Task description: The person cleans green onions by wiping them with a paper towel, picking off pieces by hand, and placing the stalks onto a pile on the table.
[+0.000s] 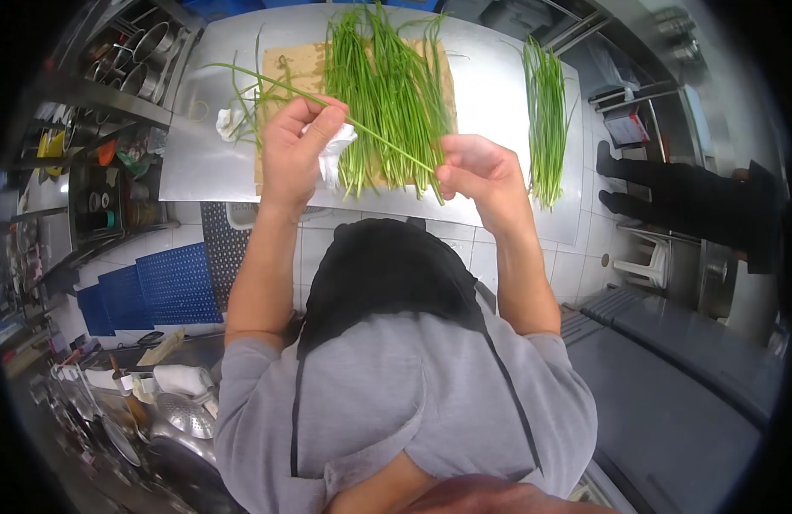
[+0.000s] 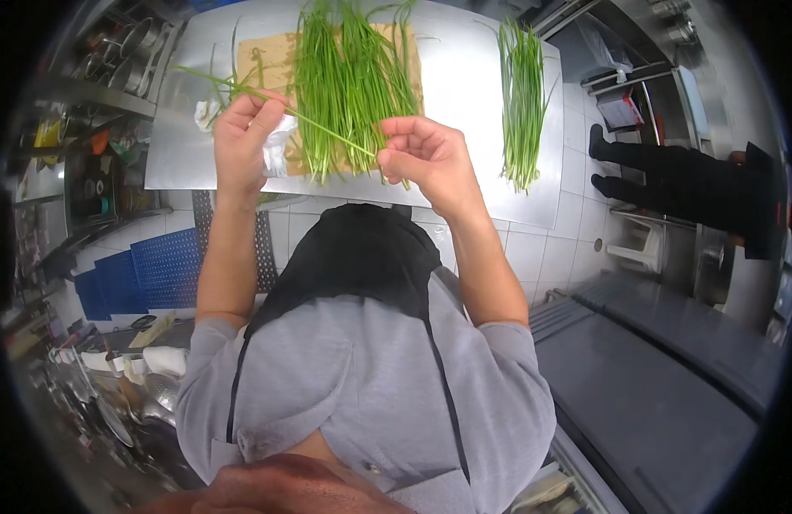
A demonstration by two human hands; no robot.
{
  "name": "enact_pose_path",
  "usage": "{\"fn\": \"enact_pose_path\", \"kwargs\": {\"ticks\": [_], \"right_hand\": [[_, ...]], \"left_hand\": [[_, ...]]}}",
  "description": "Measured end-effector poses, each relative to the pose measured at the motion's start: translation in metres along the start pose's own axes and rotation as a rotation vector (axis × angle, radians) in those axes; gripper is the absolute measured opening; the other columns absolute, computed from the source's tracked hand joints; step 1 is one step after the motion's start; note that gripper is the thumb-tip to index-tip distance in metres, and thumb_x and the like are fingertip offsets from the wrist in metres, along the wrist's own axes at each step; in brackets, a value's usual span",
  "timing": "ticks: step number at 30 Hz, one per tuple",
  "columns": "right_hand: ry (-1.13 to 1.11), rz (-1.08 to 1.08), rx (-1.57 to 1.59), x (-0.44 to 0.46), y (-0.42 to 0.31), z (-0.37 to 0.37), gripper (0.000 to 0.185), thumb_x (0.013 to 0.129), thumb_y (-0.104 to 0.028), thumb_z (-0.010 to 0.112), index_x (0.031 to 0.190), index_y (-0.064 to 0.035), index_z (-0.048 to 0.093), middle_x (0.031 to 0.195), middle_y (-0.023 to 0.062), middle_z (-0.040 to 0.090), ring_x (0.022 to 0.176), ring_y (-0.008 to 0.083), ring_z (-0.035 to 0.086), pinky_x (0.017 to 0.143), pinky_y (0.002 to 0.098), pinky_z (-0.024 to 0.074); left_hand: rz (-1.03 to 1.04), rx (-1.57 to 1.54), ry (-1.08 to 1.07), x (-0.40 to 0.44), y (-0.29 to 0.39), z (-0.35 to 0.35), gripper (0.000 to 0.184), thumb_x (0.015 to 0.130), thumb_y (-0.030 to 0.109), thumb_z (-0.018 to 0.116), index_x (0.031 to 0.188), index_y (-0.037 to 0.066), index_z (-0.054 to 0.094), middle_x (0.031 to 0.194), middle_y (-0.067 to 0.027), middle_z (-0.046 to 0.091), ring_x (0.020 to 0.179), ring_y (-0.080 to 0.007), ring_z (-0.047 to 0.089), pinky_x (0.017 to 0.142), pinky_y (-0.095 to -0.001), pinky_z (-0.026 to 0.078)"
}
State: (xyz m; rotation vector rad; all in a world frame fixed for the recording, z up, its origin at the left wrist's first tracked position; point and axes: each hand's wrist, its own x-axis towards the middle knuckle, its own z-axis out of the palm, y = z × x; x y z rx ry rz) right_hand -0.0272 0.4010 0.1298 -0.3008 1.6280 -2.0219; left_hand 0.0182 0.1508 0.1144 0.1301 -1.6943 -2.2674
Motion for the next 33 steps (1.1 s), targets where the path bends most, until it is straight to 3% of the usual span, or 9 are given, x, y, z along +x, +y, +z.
{"fn": "enact_pose_path", "kwargs": {"ticks": [4,12,21,24,27,30,33], "right_hand": [[-0.118,0.161,0.015,0.007,0.008,-0.005,0.026,0.081,0.0,0.069,0.106,0.0051,0.064,0.076,0.0042,0.065,0.06,0.0092,0.057,0.056,0.0238,0.0459],[-0.068,0.077,0.082,0.015,0.018,0.011,0.019,0.084,-0.001,0.069,0.102,0.0053,0.064,0.077,0.005,0.063,0.062,0.0121,0.057,0.058,0.025,0.0463],[-0.071,0.058,0.032,0.023,0.022,0.028,0.011,0.086,-0.002,0.067,0.095,0.0039,0.065,0.074,0.004,0.063,0.059,0.009,0.055,0.054,0.0237,0.0438],[-0.081,0.092,-0.028,0.022,0.023,0.031,0.008,0.086,-0.002,0.067,0.092,0.0032,0.065,0.073,0.003,0.063,0.057,0.0075,0.053,0.052,0.0233,0.0426],[-0.099,0.139,-0.045,0.02,0.021,0.032,0.008,0.085,-0.001,0.066,0.091,0.0034,0.065,0.073,0.0027,0.063,0.057,0.0071,0.053,0.051,0.0235,0.0419],[-0.116,0.177,-0.051,0.015,0.017,0.032,0.007,0.085,0.0,0.065,0.091,0.0033,0.065,0.073,0.0022,0.062,0.057,0.0069,0.053,0.051,0.0233,0.0417],[-0.103,0.202,-0.076,0.014,0.021,0.029,0.007,0.085,-0.002,0.064,0.091,0.0029,0.064,0.073,0.0015,0.061,0.057,0.0068,0.052,0.051,0.0232,0.0417]], "left_hand": [[-0.032,-0.021,0.029,0.001,-0.002,0.004,0.014,0.093,0.011,0.064,0.099,-0.001,0.065,0.087,-0.0029,0.067,0.074,-0.0059,0.059,0.067,-0.0204,0.046],[-0.189,-0.001,-0.054,-0.006,-0.004,0.014,0.015,0.094,0.014,0.064,0.098,0.0,0.065,0.09,-0.0042,0.067,0.073,-0.005,0.059,0.064,-0.0198,0.046],[-0.322,-0.087,-0.145,-0.019,-0.021,0.019,0.015,0.094,0.014,0.062,0.098,-0.001,0.065,0.103,-0.0058,0.067,0.08,-0.0068,0.061,0.071,-0.0221,0.049],[-0.289,-0.11,-0.158,-0.021,-0.028,0.016,0.023,0.094,0.012,0.061,0.113,-0.001,0.062,0.108,-0.0069,0.065,0.085,-0.008,0.062,0.074,-0.0231,0.051],[-0.36,-0.241,-0.134,-0.022,-0.02,0.018,0.027,0.092,0.01,0.062,0.116,-0.003,0.062,0.109,-0.0088,0.065,0.098,-0.011,0.058,0.087,-0.0256,0.045],[-0.321,-0.217,-0.05,-0.02,-0.019,0.019,0.053,0.094,0.011,0.059,0.144,0.005,0.041,0.105,-0.006,0.065,0.087,-0.0084,0.062,0.076,-0.0235,0.051],[-0.301,-0.151,-0.057,-0.018,-0.019,0.013,0.054,0.093,0.01,0.061,0.142,0.0,0.042,0.097,-0.0039,0.064,0.093,-0.0093,0.059,0.085,-0.0257,0.046]]}}
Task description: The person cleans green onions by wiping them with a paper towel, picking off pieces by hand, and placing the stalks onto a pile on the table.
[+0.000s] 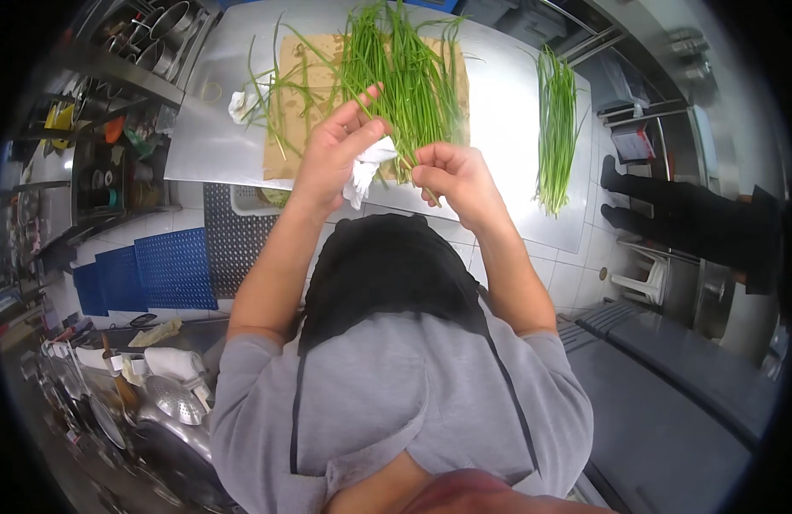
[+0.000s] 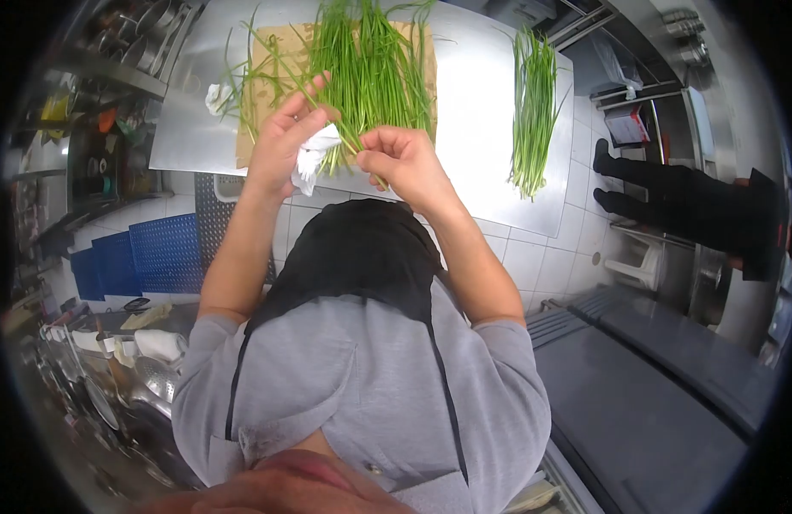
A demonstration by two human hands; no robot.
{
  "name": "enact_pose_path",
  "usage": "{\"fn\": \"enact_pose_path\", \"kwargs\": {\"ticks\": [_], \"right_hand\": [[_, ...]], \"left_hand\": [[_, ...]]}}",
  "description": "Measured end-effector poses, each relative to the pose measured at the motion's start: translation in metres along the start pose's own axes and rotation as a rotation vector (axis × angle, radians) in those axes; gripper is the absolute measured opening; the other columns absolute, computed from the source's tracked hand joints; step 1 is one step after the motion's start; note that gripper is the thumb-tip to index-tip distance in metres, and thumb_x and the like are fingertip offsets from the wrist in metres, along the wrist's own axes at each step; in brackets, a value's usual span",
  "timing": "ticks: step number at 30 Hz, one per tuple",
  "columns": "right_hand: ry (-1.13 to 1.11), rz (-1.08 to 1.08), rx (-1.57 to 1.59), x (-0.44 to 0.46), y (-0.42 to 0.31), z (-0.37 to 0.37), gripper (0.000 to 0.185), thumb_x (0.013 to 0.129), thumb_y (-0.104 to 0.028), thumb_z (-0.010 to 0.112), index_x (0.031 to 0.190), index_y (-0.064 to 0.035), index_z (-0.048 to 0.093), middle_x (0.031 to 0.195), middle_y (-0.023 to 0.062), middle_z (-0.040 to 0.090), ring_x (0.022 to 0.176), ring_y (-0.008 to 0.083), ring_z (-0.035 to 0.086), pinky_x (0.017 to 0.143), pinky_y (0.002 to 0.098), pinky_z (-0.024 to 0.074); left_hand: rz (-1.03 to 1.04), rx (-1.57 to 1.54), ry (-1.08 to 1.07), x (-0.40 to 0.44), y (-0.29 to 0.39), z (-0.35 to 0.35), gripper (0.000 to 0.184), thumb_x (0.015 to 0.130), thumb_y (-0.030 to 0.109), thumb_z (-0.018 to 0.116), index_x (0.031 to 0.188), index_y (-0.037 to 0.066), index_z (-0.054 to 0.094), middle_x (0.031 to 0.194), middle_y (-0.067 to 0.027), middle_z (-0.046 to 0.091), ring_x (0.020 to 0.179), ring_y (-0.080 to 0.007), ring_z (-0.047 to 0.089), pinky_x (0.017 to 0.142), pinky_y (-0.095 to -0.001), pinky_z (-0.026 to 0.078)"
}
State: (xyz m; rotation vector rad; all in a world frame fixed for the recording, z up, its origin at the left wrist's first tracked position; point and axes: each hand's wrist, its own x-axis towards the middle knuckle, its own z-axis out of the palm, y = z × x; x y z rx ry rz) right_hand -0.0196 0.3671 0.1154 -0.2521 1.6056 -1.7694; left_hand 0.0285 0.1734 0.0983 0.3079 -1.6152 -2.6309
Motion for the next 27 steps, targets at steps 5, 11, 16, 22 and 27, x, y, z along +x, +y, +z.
{"fn": "enact_pose_path", "kwargs": {"ticks": [5,11,16,22,27], "right_hand": [[0.025,-0.002,-0.038,0.008,0.009,0.0,0.009,0.086,-0.006,0.063,0.091,0.0022,0.064,0.071,0.0005,0.06,0.057,0.0068,0.051,0.052,0.0234,0.0421],[0.058,-0.048,0.021,0.027,0.017,0.004,0.01,0.088,-0.008,0.063,0.092,0.0022,0.062,0.07,0.0007,0.06,0.056,0.0069,0.051,0.051,0.0236,0.0415],[0.065,-0.077,0.028,0.036,0.002,0.012,0.011,0.09,-0.008,0.062,0.092,0.0026,0.062,0.07,0.0008,0.06,0.055,0.007,0.051,0.05,0.0237,0.0408],[-0.029,-0.066,0.101,0.038,-0.008,0.044,0.009,0.089,-0.007,0.062,0.092,0.002,0.061,0.07,0.0019,0.06,0.053,0.0078,0.052,0.048,0.0228,0.0385],[-0.101,-0.001,-0.024,0.044,0.007,0.041,0.009,0.087,-0.008,0.063,0.088,0.0006,0.061,0.071,0.0027,0.061,0.053,0.0082,0.053,0.047,0.0227,0.0388]], "left_hand": [[-0.076,-0.132,0.039,-0.001,-0.003,-0.002,0.05,0.093,0.012,0.06,0.14,0.0,0.045,0.094,-0.0042,0.064,0.085,-0.01,0.06,0.08,-0.0253,0.048],[-0.282,-0.537,0.037,-0.007,-0.023,-0.034,0.036,0.095,0.022,0.06,0.123,0.002,0.054,0.094,-0.0055,0.065,0.074,-0.0127,0.062,0.065,-0.0245,0.051],[-0.167,-0.238,0.215,-0.019,-0.033,-0.043,0.033,0.097,0.028,0.055,0.118,0.003,0.057,0.097,-0.0043,0.064,0.076,-0.0123,0.061,0.066,-0.0269,0.051],[-0.057,-0.3,0.374,-0.021,-0.016,-0.019,0.034,0.099,0.022,0.05,0.126,0.001,0.055,0.102,-0.0036,0.064,0.085,-0.0109,0.06,0.072,-0.0286,0.049],[0.031,-0.093,0.234,-0.019,-0.001,-0.03,0.029,0.095,0.021,0.059,0.113,-0.002,0.064,0.098,-0.0064,0.067,0.089,-0.012,0.062,0.077,-0.0257,0.048]]}}
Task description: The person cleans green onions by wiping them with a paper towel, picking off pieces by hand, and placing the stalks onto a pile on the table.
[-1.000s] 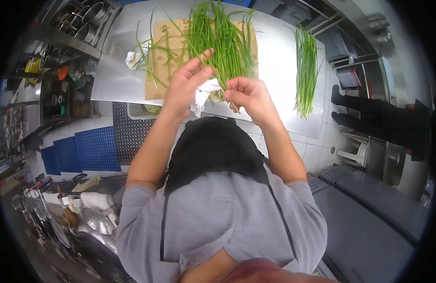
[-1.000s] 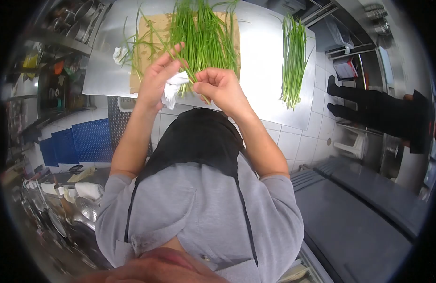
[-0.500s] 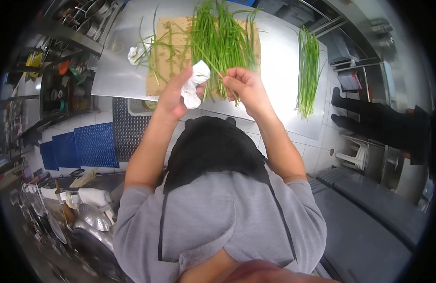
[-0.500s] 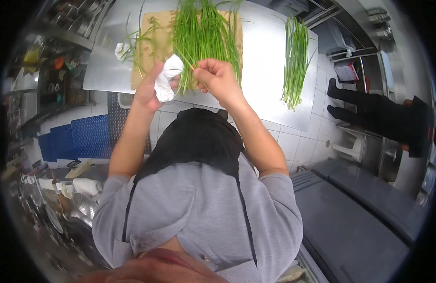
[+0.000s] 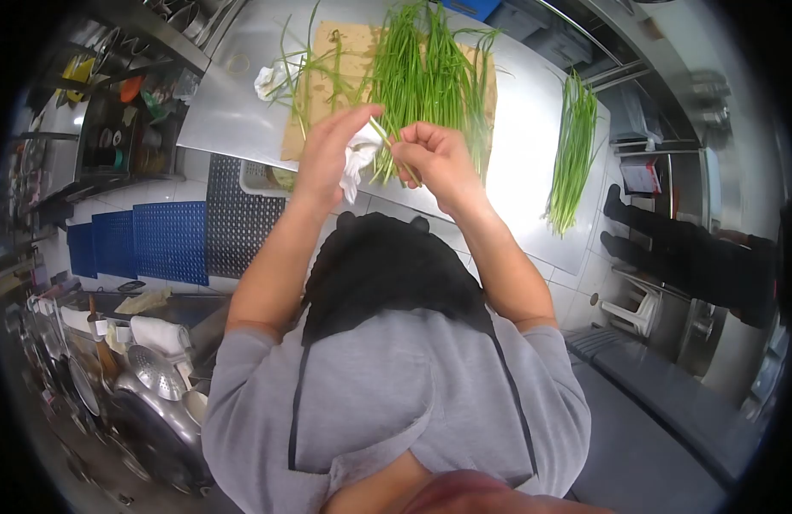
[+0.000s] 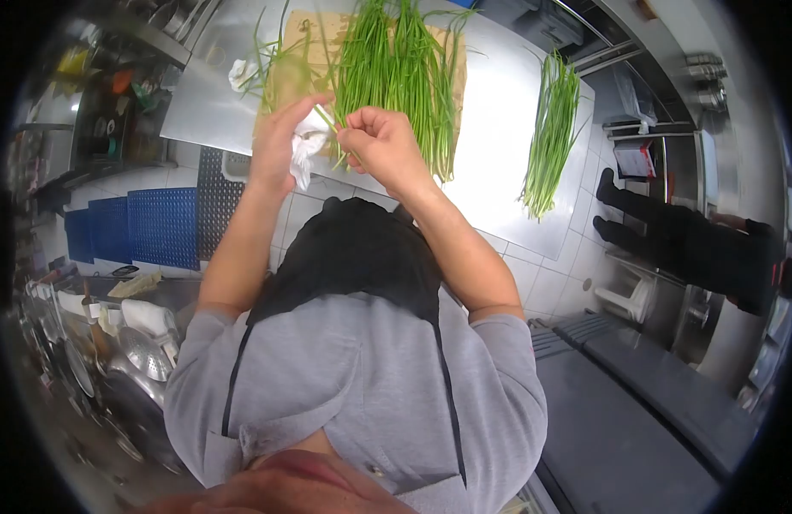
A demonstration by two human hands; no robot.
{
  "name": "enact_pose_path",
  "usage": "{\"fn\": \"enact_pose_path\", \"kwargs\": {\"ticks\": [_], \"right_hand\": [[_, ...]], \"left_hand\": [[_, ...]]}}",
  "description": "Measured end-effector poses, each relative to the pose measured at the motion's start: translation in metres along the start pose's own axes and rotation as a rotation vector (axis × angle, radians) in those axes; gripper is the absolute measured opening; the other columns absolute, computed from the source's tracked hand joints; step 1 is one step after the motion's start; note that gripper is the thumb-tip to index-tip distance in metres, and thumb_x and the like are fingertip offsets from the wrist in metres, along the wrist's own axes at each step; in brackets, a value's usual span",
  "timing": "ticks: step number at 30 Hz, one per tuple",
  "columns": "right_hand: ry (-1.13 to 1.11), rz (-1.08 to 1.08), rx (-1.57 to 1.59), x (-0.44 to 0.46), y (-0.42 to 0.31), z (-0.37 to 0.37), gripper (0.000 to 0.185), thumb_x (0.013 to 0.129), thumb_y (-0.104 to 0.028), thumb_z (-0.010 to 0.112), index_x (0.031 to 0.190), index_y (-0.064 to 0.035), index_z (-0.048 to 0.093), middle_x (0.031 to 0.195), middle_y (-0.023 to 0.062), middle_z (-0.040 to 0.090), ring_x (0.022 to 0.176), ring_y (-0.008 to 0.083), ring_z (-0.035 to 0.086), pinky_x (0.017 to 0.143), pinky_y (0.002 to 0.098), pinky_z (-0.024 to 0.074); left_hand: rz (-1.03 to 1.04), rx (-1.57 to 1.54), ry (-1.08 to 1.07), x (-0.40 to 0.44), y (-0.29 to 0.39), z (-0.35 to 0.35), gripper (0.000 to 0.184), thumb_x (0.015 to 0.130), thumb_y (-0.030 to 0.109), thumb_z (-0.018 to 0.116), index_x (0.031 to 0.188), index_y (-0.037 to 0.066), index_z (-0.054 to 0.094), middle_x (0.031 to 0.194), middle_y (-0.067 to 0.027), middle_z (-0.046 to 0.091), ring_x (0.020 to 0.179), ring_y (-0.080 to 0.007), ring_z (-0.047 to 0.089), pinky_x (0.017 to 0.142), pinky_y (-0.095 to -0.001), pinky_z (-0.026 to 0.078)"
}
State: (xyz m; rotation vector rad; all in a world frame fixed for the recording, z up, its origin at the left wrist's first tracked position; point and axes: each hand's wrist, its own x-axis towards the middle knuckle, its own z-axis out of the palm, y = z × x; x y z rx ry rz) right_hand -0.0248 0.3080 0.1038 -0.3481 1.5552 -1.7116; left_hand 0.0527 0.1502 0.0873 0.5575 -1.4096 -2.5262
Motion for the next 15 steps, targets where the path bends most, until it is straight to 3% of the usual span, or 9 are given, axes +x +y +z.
{"fn": "enact_pose_path", "kwargs": {"ticks": [3,5,9,11,15], "right_hand": [[0.029,0.018,-0.057,-0.003,-0.003,-0.002,0.008,0.087,-0.007,0.064,0.088,0.0004,0.062,0.072,0.0035,0.062,0.056,0.0085,0.056,0.048,0.0229,0.0417],[0.105,0.004,-0.028,-0.004,-0.006,-0.002,0.008,0.086,-0.007,0.064,0.088,0.0004,0.062,0.075,0.0047,0.064,0.059,0.0089,0.057,0.051,0.0232,0.0451],[0.455,-0.224,0.136,0.002,-0.012,-0.019,0.008,0.086,-0.005,0.066,0.091,0.0018,0.066,0.077,0.006,0.065,0.06,0.01,0.057,0.051,0.0245,0.0481],[0.519,-0.307,0.181,0.009,-0.015,-0.043,0.01,0.086,-0.006,0.066,0.093,0.0011,0.067,0.079,0.0061,0.066,0.062,0.0106,0.058,0.053,0.0251,0.0504],[0.422,-0.254,0.035,0.016,-0.034,-0.049,0.015,0.087,-0.008,0.067,0.097,0.0027,0.068,0.078,0.0053,0.066,0.064,0.0106,0.059,0.056,0.0249,0.0507]], "left_hand": [[-0.001,0.068,0.02,0.01,0.0,-0.007,0.021,0.093,0.018,0.063,0.098,-0.001,0.069,0.086,-0.0038,0.067,0.077,-0.0087,0.06,0.069,-0.0227,0.047],[0.044,0.049,0.073,0.01,0.002,-0.002,0.017,0.092,0.016,0.064,0.097,0.0,0.068,0.083,-0.0029,0.066,0.073,-0.0088,0.06,0.066,-0.023,0.047],[0.092,0.009,0.223,0.015,0.0,-0.007,0.018,0.094,0.018,0.063,0.097,0.0,0.068,0.08,-0.0019,0.065,0.069,-0.0075,0.059,0.063,-0.0222,0.046],[0.071,0.016,0.171,0.018,-0.002,-0.022,0.02,0.095,0.019,0.062,0.098,0.001,0.068,0.079,-0.0009,0.065,0.068,-0.0064,0.057,0.062,-0.0214,0.045],[-0.049,0.094,0.001,0.013,0.0,-0.02,0.022,0.096,0.021,0.061,0.101,0.001,0.069,0.077,0.0012,0.063,0.067,-0.0049,0.056,0.06,-0.02,0.043]]}}
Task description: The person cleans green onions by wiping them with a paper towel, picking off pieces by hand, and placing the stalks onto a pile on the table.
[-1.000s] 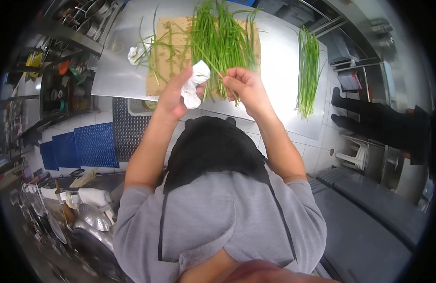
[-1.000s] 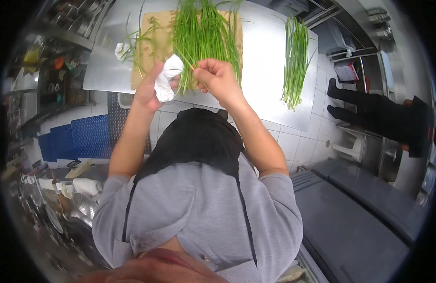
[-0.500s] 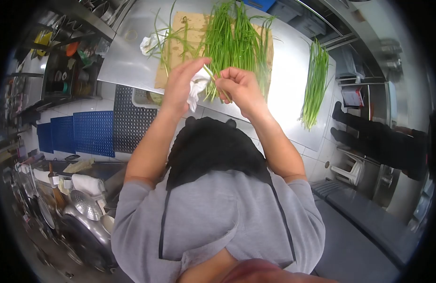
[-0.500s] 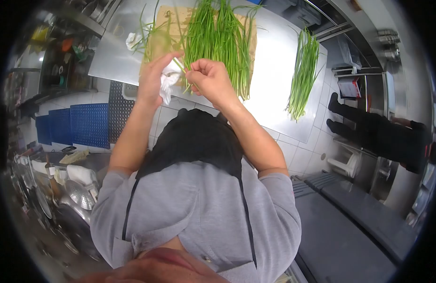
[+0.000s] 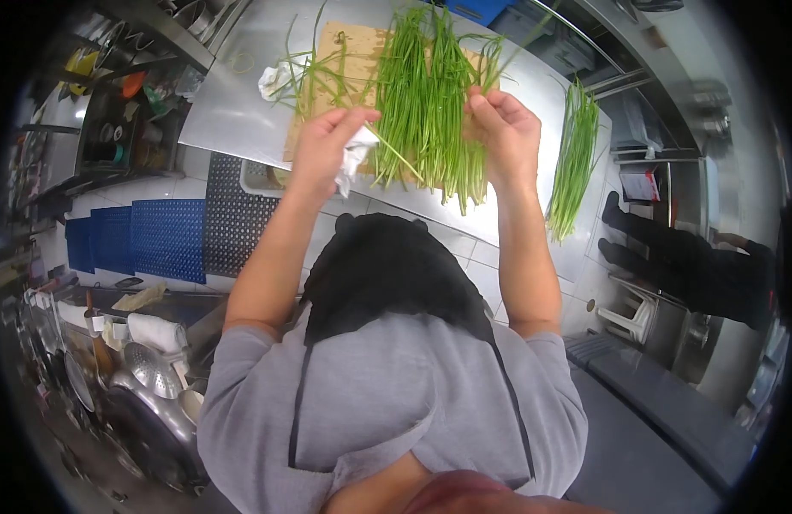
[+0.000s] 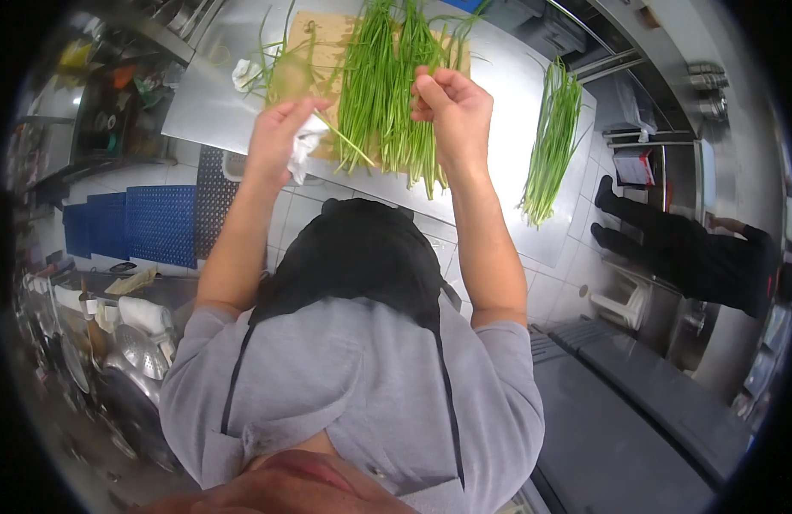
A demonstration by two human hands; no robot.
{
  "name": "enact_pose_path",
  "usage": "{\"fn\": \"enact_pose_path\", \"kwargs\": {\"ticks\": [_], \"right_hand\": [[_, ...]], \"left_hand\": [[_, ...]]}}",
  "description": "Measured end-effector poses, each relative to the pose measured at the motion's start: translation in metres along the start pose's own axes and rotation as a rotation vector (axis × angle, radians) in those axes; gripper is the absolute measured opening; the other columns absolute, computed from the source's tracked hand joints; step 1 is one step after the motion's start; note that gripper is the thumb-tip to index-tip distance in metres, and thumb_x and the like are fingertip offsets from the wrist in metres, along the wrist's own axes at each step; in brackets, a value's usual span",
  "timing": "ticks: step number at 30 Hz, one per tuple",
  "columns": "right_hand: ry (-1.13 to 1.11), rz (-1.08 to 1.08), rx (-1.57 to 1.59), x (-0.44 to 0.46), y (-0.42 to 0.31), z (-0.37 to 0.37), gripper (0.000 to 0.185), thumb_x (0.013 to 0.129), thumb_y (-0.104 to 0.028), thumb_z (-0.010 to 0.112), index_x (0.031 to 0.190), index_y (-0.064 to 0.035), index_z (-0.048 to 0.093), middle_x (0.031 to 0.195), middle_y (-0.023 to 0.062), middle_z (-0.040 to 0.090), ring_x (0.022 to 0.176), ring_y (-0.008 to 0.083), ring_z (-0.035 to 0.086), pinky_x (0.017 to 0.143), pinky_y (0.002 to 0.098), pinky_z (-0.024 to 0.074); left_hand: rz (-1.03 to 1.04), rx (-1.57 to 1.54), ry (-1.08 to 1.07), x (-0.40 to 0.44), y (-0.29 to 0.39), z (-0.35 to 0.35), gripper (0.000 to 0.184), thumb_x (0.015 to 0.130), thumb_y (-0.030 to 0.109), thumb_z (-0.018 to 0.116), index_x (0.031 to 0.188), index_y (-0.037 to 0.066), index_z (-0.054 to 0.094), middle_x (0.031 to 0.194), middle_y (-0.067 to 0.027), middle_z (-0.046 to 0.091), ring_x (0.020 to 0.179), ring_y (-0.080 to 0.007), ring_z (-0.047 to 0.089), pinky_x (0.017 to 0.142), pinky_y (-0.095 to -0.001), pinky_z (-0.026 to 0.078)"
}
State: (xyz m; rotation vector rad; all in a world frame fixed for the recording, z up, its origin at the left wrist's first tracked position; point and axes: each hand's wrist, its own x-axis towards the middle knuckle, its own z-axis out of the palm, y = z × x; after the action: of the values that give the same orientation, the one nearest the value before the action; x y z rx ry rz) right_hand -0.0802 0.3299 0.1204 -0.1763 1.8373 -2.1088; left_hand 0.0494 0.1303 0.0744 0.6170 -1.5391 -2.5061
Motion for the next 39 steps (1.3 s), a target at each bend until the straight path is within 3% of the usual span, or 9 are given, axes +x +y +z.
{"fn": "enact_pose_path", "kwargs": {"ticks": [3,9,15,19,22,31,34,37,39], "right_hand": [[-0.117,-0.044,-0.104,0.003,-0.005,0.027,0.019,0.086,-0.011,0.067,0.097,0.0047,0.069,0.077,0.0051,0.066,0.063,0.0097,0.058,0.057,0.0248,0.0495],[-0.402,0.14,-0.323,-0.002,0.019,0.055,0.016,0.084,-0.012,0.068,0.088,0.0037,0.07,0.076,0.0043,0.066,0.067,0.0082,0.056,0.058,0.0264,0.0452],[-0.501,0.053,-0.293,-0.006,0.028,0.052,0.017,0.085,-0.014,0.068,0.086,0.0024,0.068,0.074,0.0027,0.064,0.069,0.0083,0.055,0.061,0.0264,0.0439],[-0.428,0.043,-0.313,-0.006,0.019,0.049,0.015,0.086,-0.015,0.067,0.085,0.0004,0.066,0.074,0.0016,0.064,0.066,0.0074,0.055,0.059,0.0253,0.0438],[-0.407,0.093,-0.243,-0.003,0.017,0.044,0.014,0.088,-0.014,0.066,0.087,-0.0005,0.065,0.074,0.0013,0.064,0.065,0.0071,0.055,0.059,0.0239,0.0437],[-0.303,0.099,-0.093,0.0,0.012,0.051,0.013,0.091,-0.014,0.065,0.093,-0.0009,0.063,0.083,0.0036,0.066,0.07,0.0073,0.055,0.06,0.0216,0.042],[-0.362,0.124,-0.042,0.0,0.012,0.046,0.012,0.092,-0.014,0.063,0.094,-0.0016,0.062,0.081,0.0033,0.064,0.066,0.0074,0.053,0.06,0.022,0.0415],[-0.371,0.206,0.052,-0.005,0.01,0.041,0.01,0.094,-0.012,0.061,0.093,-0.0024,0.062,0.079,0.0025,0.062,0.064,0.0081,0.051,0.059,0.0224,0.041],[-0.358,0.241,0.153,-0.008,0.007,0.038,0.009,0.092,-0.011,0.062,0.09,-0.0022,0.062,0.078,0.0033,0.063,0.063,0.0077,0.052,0.059,0.0226,0.0422]], "left_hand": [[0.04,0.016,0.006,-0.001,-0.016,0.023,0.021,0.095,0.02,0.063,0.097,0.0,0.07,0.072,0.0036,0.062,0.06,-0.0027,0.051,0.054,-0.0197,0.039],[0.103,0.223,-0.114,-0.013,-0.021,0.038,0.024,0.094,0.02,0.063,0.091,-0.003,0.071,0.074,0.0031,0.063,0.067,-0.0025,0.05,0.059,-0.0213,0.04],[0.071,0.37,-0.145,-0.007,-0.027,0.017,0.024,0.093,0.021,0.066,0.091,-0.003,0.071,0.077,0.0027,0.064,0.071,-0.0039,0.053,0.065,-0.022,0.043],[0.087,0.525,-0.088,-0.01,-0.009,0.016,0.022,0.09,0.02,0.069,0.092,-0.002,0.071,0.08,0.002,0.065,0.076,-0.005,0.056,0.068,-0.0226,0.045],[0.09,0.3,-0.091,-0.007,-0.012,0.017,0.018,0.089,0.016,0.07,0.092,-0.001,0.071,0.082,0.0001,0.067,0.077,-0.0059,0.058,0.07,-0.0234,0.046],[0.137,0.306,-0.104,-0.003,-0.015,0.033,0.019,0.087,0.015,0.072,0.087,-0.003,0.071,0.079,-0.0004,0.067,0.074,-0.0048,0.056,0.066,-0.0224,0.045],[0.24,0.42,-0.119,-0.003,-0.01,0.03,0.016,0.084,0.015,0.071,0.083,-0.001,0.071,0.075,-0.0028,0.068,0.07,-0.0101,0.06,0.063,-0.0267,0.047],[0.568,0.942,-0.071,-0.007,0.012,0.028,0.013,0.081,0.016,0.069,0.081,0.003,0.07,0.073,-0.0078,0.066,0.069,-0.0215,0.063,0.062,-0.0333,0.048],[0.679,1.043,-0.09,-0.01,0.025,0.031,0.012,0.079,0.017,0.068,0.079,0.004,0.07,0.073,-0.0101,0.064,0.071,-0.0274,0.062,0.063,-0.0368,0.048]]}}
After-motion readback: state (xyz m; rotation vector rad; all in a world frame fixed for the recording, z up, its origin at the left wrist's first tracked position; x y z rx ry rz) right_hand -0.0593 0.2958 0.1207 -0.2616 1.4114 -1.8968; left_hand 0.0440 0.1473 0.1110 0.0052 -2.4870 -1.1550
